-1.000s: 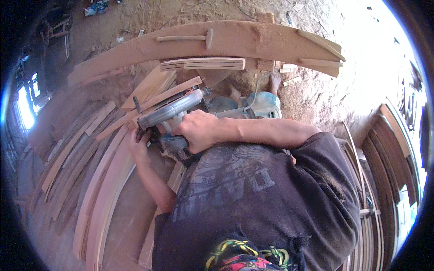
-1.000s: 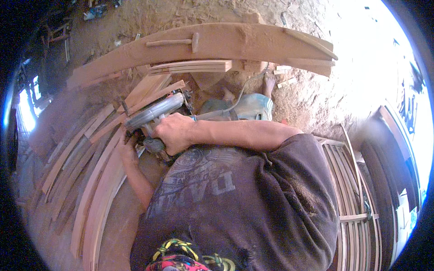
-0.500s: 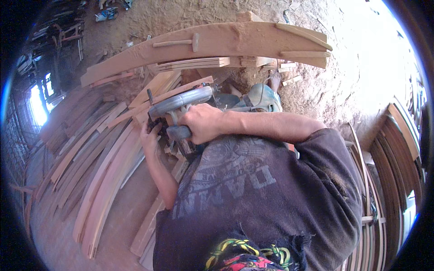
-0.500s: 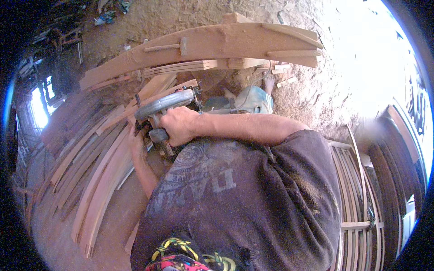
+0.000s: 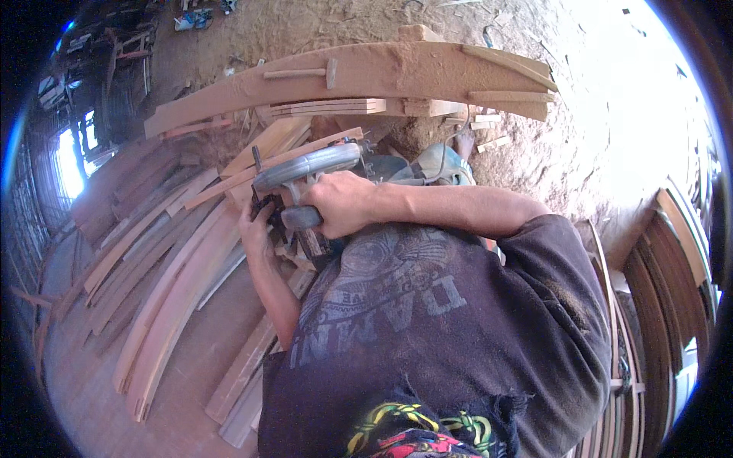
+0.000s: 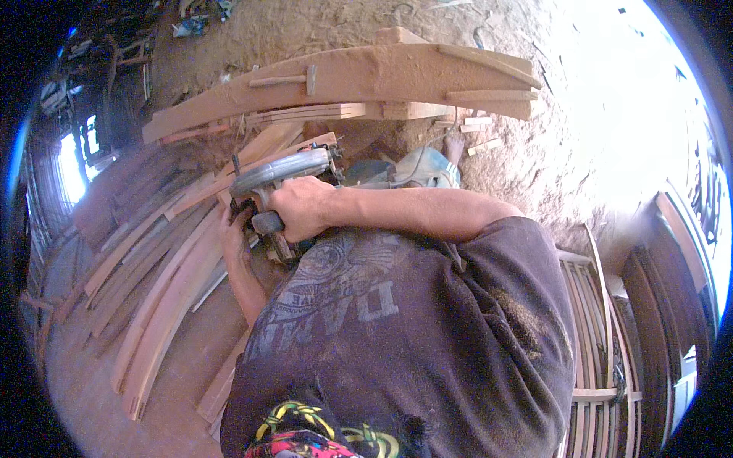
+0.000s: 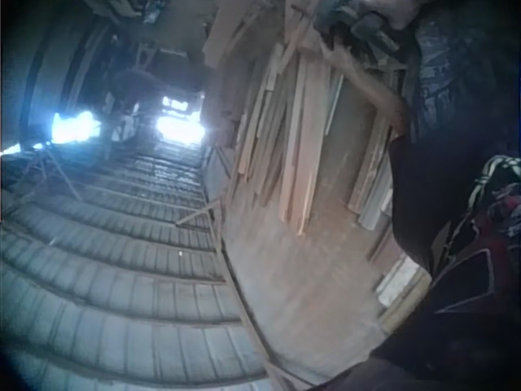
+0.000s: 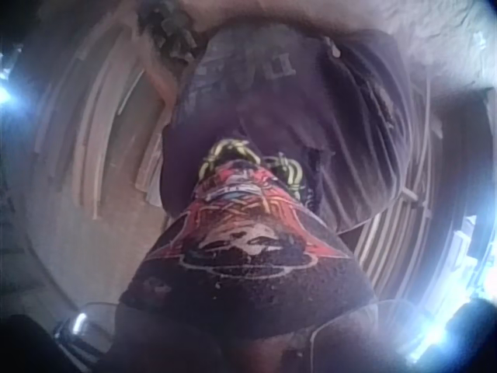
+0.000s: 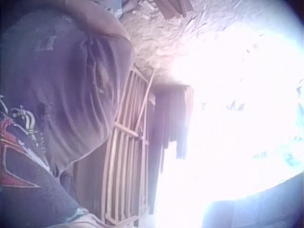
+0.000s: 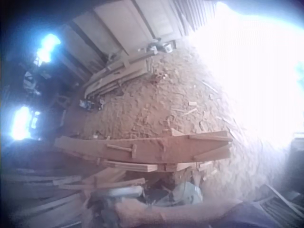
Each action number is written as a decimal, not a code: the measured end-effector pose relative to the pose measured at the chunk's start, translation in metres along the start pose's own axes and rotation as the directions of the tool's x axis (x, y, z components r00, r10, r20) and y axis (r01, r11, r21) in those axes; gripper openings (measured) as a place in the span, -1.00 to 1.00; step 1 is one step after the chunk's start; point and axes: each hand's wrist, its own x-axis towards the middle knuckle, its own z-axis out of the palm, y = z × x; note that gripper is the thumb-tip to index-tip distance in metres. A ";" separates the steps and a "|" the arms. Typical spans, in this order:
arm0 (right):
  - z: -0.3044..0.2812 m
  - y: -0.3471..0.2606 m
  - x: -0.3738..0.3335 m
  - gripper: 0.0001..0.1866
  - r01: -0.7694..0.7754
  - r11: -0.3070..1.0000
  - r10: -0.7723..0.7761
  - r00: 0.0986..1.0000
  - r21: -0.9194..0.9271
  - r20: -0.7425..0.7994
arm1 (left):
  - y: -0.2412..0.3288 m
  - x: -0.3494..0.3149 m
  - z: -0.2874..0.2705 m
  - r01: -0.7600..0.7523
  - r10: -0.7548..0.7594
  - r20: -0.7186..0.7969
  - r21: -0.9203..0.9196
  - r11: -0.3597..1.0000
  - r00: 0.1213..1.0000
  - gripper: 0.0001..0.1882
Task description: The person uses a circular saw to cut a long wooden plank into smaller pieces. They repeatedly position the plank, cut it, and move the cut pieces aside. The person also uses a pencil to mark the wood before cutting.
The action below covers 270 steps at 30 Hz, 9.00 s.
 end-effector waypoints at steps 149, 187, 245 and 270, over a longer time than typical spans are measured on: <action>-0.064 0.060 -0.087 -0.64 -0.378 0.922 0.374 0.925 -0.085 -0.066 | 0.112 0.051 0.215 -0.599 0.482 0.610 -0.014 0.800 0.629 -0.80; -0.048 0.045 -0.053 -0.68 -0.349 0.935 0.342 0.934 -0.063 -0.099 | 0.049 0.094 0.169 0.203 -0.130 0.461 -0.111 0.973 0.878 -0.49; -0.027 0.078 -0.041 -0.60 -0.349 0.935 0.349 0.937 -0.064 -0.004 | -0.029 0.150 0.155 0.190 -0.173 0.419 0.001 0.982 0.892 -0.10; -0.017 0.087 -0.028 -0.66 -0.339 0.939 0.339 0.941 -0.057 -0.014 | -0.025 0.156 0.148 0.163 -0.154 0.475 0.022 0.986 0.866 -0.13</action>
